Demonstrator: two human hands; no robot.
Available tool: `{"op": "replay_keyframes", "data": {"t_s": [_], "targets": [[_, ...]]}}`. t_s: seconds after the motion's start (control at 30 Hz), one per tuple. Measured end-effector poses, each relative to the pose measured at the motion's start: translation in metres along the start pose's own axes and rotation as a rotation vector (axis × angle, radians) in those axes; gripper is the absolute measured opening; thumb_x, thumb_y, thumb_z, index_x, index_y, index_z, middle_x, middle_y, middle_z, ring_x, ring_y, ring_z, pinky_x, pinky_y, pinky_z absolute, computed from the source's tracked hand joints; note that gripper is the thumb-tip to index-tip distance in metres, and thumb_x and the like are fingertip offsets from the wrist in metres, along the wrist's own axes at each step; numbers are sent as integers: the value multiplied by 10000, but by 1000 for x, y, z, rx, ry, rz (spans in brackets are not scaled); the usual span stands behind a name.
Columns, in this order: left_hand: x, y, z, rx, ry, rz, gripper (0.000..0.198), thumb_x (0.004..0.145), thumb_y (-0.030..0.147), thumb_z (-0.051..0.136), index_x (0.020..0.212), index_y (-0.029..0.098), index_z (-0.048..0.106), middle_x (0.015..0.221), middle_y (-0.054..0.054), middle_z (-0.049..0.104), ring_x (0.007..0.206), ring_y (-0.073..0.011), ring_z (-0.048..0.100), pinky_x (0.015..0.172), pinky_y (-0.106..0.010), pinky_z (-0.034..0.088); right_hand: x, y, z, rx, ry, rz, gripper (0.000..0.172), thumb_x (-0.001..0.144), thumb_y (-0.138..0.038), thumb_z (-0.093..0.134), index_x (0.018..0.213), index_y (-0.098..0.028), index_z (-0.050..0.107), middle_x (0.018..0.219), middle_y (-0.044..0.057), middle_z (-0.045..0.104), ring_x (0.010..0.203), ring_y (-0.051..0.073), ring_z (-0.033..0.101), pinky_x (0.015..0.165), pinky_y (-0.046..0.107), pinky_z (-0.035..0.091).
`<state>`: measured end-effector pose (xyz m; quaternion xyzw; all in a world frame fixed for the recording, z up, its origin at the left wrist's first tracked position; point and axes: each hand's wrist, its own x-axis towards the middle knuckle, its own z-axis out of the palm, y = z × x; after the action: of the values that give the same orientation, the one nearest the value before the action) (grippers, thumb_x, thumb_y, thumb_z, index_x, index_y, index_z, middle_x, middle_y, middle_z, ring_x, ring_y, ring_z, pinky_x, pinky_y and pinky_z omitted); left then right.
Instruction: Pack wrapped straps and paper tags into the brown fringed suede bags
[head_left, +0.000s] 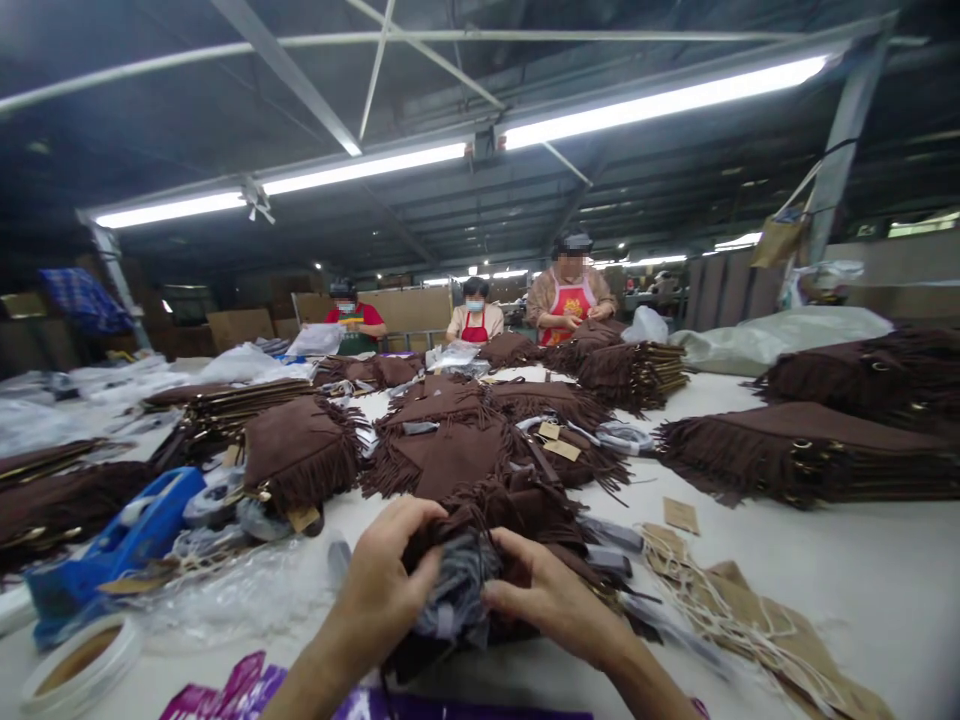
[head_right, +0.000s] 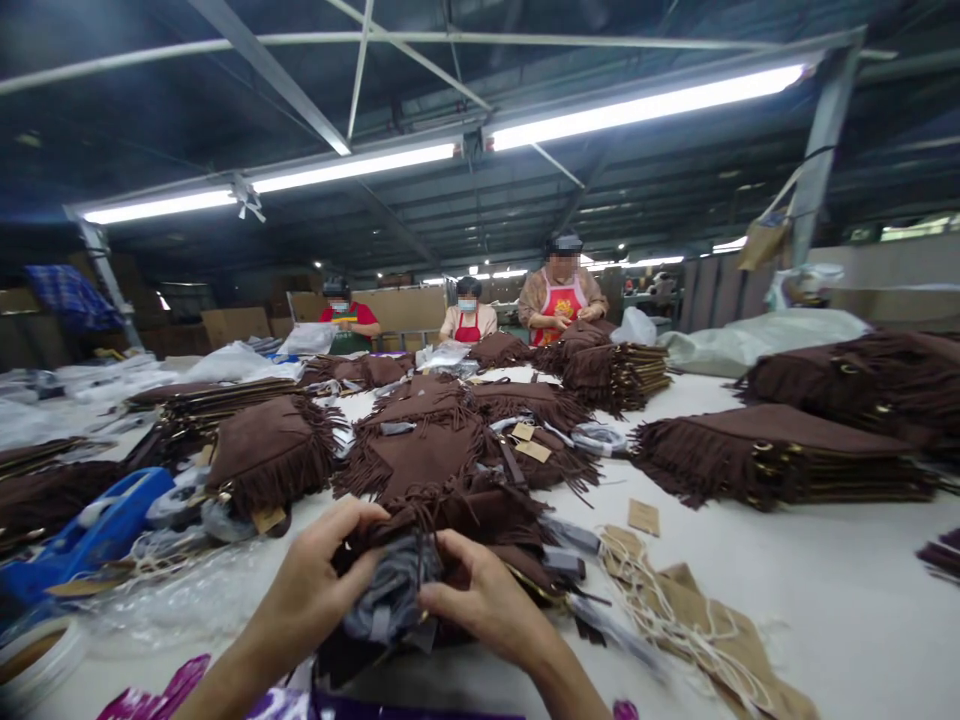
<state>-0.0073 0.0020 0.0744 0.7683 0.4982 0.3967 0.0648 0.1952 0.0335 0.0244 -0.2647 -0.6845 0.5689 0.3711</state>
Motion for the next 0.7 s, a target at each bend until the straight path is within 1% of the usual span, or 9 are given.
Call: {"op": "replay_keyframes", "data": {"t_s": [0.1, 0.23, 0.3, 0.37, 0.47, 0.53, 0.57, 0.63, 0.7], "targets": [[7, -26, 2, 0, 47, -112, 273, 800, 230, 517, 1049, 185, 618, 1001, -70, 668, 941, -232, 624, 841, -376, 506, 3, 7, 5, 14, 6, 36, 148, 738, -213, 677, 874, -172, 639, 811, -23, 629, 774, 159, 557, 696, 241, 431], [-4, -47, 0, 198, 230, 17, 389, 839, 253, 491, 1210, 169, 573, 1260, -140, 570, 1207, -302, 506, 1039, -515, 399, 4, 9, 5, 177, 3, 79, 178, 760, -245, 636, 904, -178, 554, 746, -43, 578, 652, 113, 499, 624, 223, 402], [-19, -53, 1, 255, 132, 106, 355, 829, 204, 490, 1164, 208, 608, 1271, -120, 572, 1210, -296, 509, 1035, -494, 417, 3, 9, 4, 222, 4, 91, 208, 778, -285, 627, 924, -185, 517, 769, -39, 566, 666, 117, 500, 638, 236, 416], [-35, -60, 6, 259, -50, 170, 387, 796, 154, 506, 1154, 246, 619, 1286, -95, 580, 1201, -280, 532, 1014, -447, 458, 2, 10, 3, 186, -11, 76, 198, 766, -258, 622, 914, -187, 512, 775, -43, 538, 691, 119, 483, 644, 234, 405], [-54, -76, 16, 251, -243, 234, 644, 690, 76, 530, 1307, 260, 526, 1362, -86, 552, 1233, -277, 527, 1033, -425, 461, 1, 12, 1, 46, -35, 28, 174, 712, -148, 604, 868, -185, 535, 742, -63, 480, 678, 105, 426, 609, 206, 345], [-58, -83, 23, 246, -284, 240, 766, 635, 56, 536, 1377, 228, 456, 1378, -102, 544, 1241, -284, 523, 1043, -426, 453, -1, 11, 1, -1, -23, 5, 179, 707, -126, 596, 869, -188, 551, 744, -66, 490, 682, 106, 437, 612, 204, 348], [-58, -84, 25, 242, -286, 219, 723, 648, 57, 528, 1353, 211, 480, 1339, -111, 572, 1203, -279, 551, 1015, -414, 475, -3, 9, 0, -23, -4, -5, 196, 710, -121, 594, 891, -190, 566, 765, -60, 524, 703, 114, 468, 635, 209, 370], [-53, -80, 27, 249, -251, 145, 463, 733, 67, 468, 1157, 188, 607, 1142, -113, 663, 1035, -255, 630, 888, -377, 535, -9, 4, -1, -154, 63, -38, 253, 712, -101, 601, 947, -196, 603, 829, -40, 614, 768, 141, 543, 699, 229, 414], [-45, -72, 25, 249, -190, 88, 303, 832, 76, 368, 906, 189, 638, 903, -86, 675, 837, -219, 649, 732, -324, 542, -17, 0, 0, -425, 132, -146, 301, 722, -68, 604, 992, -198, 624, 921, -7, 680, 841, 168, 601, 752, 244, 444]]}}
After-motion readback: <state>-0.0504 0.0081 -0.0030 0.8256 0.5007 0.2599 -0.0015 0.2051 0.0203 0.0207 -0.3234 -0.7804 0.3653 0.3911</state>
